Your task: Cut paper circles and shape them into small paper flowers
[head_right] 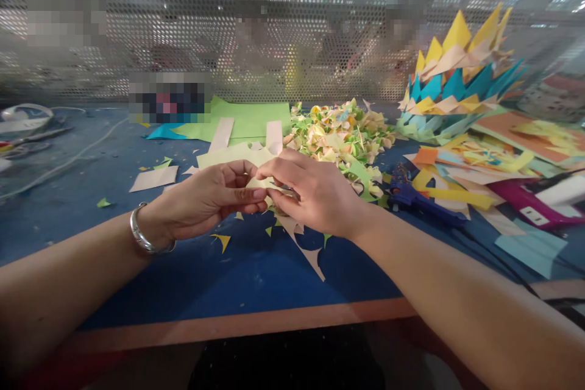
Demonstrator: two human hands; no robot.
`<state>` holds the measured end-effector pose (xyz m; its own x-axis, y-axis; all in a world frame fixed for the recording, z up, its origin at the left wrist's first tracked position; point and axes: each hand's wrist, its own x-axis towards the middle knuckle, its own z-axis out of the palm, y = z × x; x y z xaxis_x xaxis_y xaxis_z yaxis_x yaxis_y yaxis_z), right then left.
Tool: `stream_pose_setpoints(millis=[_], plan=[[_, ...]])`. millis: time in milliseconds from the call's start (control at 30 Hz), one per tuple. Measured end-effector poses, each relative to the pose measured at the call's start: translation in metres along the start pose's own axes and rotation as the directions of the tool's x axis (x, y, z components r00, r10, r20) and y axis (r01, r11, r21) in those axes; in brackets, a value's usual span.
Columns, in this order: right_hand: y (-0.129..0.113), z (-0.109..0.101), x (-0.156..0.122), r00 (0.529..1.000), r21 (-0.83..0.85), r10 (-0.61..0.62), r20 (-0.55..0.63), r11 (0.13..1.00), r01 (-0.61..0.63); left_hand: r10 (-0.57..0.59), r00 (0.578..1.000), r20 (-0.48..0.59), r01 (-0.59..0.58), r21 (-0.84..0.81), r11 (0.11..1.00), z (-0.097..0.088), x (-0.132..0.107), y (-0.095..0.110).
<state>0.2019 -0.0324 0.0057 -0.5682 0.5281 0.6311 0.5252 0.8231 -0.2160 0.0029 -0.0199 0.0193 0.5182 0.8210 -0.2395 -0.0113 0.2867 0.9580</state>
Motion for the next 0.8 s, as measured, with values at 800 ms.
stream_pose_setpoints(millis=[800], plan=[[0.0023, 0.0001, 0.0047, 0.963, 0.206, 0.266, 0.034, 0.941, -0.268, 0.325, 0.945, -0.02, -0.307, 0.277, 0.91, 0.0006, -0.0019, -0.0035]])
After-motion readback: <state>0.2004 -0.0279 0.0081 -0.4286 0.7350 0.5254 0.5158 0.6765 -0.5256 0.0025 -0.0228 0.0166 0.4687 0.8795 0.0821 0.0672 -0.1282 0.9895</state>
